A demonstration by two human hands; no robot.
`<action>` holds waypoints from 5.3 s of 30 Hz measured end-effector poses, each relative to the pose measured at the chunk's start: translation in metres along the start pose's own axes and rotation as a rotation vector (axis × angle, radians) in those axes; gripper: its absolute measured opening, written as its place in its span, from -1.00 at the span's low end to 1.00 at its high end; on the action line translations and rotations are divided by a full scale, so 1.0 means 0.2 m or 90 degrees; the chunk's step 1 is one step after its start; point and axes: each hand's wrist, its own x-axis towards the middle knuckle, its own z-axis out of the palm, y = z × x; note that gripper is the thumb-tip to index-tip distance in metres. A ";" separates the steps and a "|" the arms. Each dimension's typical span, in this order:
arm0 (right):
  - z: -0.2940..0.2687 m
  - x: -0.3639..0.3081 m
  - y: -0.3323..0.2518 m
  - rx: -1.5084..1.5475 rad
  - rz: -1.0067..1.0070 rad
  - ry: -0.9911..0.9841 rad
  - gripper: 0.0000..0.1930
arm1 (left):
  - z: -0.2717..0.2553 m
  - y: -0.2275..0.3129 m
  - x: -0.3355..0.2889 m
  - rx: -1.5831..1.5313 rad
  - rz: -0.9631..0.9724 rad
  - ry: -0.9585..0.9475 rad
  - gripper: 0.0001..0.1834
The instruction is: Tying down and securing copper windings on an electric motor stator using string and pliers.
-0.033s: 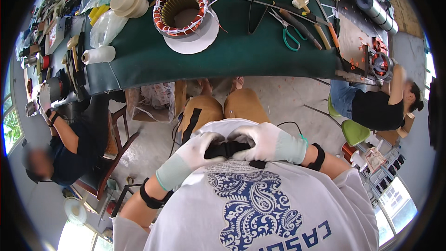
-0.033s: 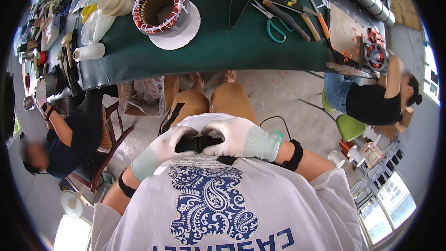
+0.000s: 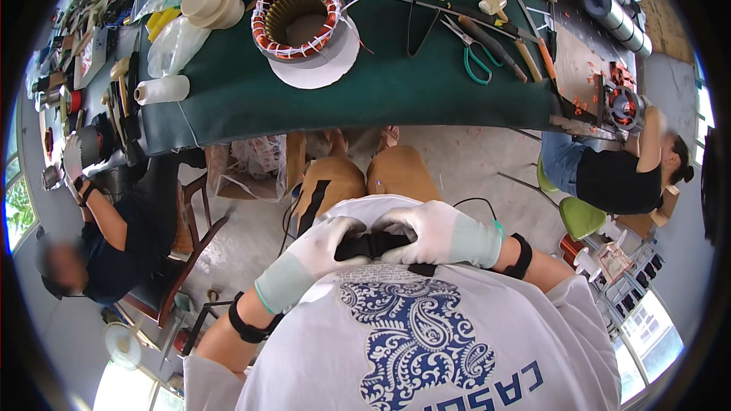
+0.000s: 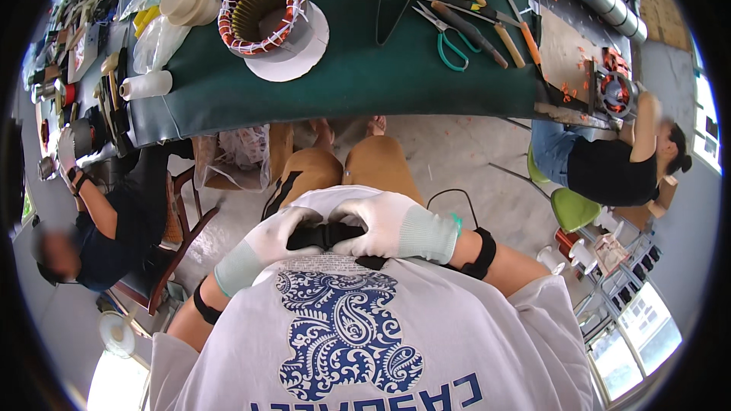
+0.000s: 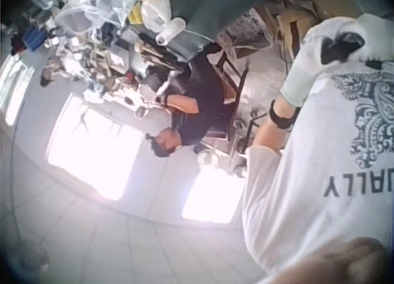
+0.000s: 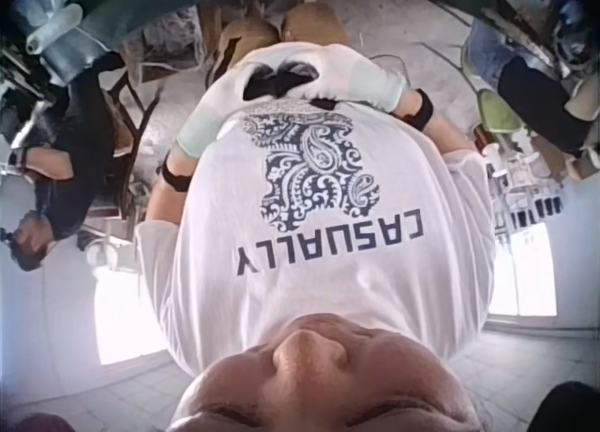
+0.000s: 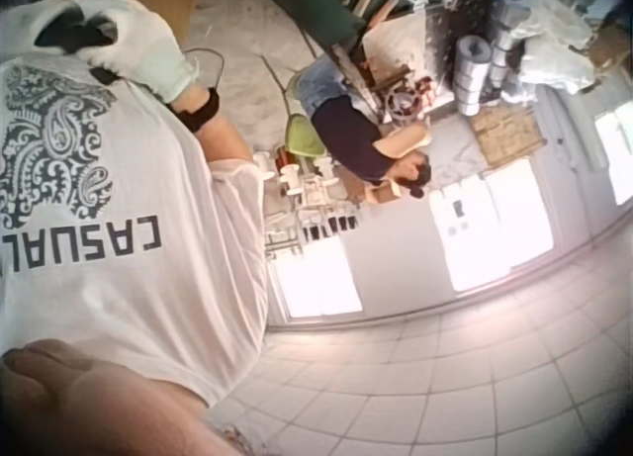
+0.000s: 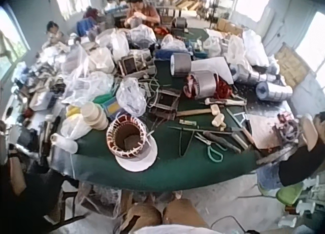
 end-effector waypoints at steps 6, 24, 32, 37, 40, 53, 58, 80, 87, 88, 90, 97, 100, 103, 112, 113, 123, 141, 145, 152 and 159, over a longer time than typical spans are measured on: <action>0.00 0.06 -0.03 -0.111 -0.019 -0.080 -0.47 | 0.05 -0.07 0.02 0.051 0.065 0.020 -0.44; 0.00 0.04 0.03 -0.099 -0.207 -0.017 -0.49 | 0.13 0.01 -0.10 0.066 0.109 0.173 -0.46; 0.03 0.02 0.00 -0.087 -0.261 0.059 -0.45 | 0.13 0.03 -0.10 0.065 0.108 0.184 -0.49; 0.07 -0.02 0.08 -0.021 -0.279 0.088 -0.55 | 0.13 0.04 -0.08 0.022 0.132 0.175 -0.48; 0.09 -0.06 0.10 0.011 -0.249 0.109 -0.60 | 0.13 0.06 -0.09 0.013 0.110 0.154 -0.46; 0.11 -0.18 0.13 -0.014 -0.184 0.169 -0.58 | 0.14 0.09 -0.07 0.054 0.115 0.121 -0.41; 0.11 -0.17 0.13 -0.015 -0.158 0.160 -0.56 | 0.14 0.07 -0.07 0.059 0.096 0.129 -0.42; -0.01 -0.23 0.16 0.446 0.214 -0.070 -0.68 | 0.10 0.20 0.03 0.181 0.094 0.005 -0.41; 0.09 -0.22 0.19 0.855 0.111 -0.004 -0.76 | 0.22 0.26 0.13 0.319 0.205 0.100 -0.36; 0.12 -0.24 0.19 0.951 0.144 -0.009 -0.76 | 0.22 0.26 0.14 0.317 0.180 0.068 -0.39; 0.18 -0.27 0.24 1.060 0.112 -0.021 -0.75 | 0.24 0.22 0.16 0.319 0.207 0.065 -0.49; 0.13 -0.38 0.08 1.069 0.273 0.133 -0.74 | 0.24 0.20 0.16 0.310 0.301 0.105 -0.51; 0.10 -0.43 0.23 1.001 0.206 0.081 -0.81 | 0.23 0.18 0.16 0.306 0.277 0.061 -0.50; 0.06 -0.45 0.21 0.909 0.230 0.099 -0.82 | 0.24 0.23 0.15 0.291 0.282 0.053 -0.52; -0.08 -0.36 0.37 0.445 0.135 0.000 -0.69 | 0.14 0.30 0.17 0.138 0.088 -0.065 -0.44; -0.08 -0.35 0.37 0.330 0.128 -0.023 -0.69 | 0.12 0.27 0.16 0.140 0.085 -0.066 -0.44; -0.13 -0.12 0.23 -0.282 -0.279 0.134 -0.71 | 0.11 0.27 0.16 0.180 0.156 -0.022 -0.42; -0.22 -0.14 0.05 -0.074 0.020 -0.087 -0.51 | 0.11 0.24 0.19 0.196 0.244 0.078 -0.36; -0.23 -0.12 0.09 -0.029 -0.029 -0.142 -0.60 | 0.11 0.25 0.20 0.193 0.215 0.051 -0.34; -0.18 -0.14 0.10 0.090 -0.048 -0.116 -0.61 | 0.11 0.31 0.21 0.238 0.213 0.068 -0.40; -0.22 -0.31 -0.11 0.116 0.059 -0.060 -0.63 | 0.10 0.38 0.19 0.308 0.292 -0.007 -0.69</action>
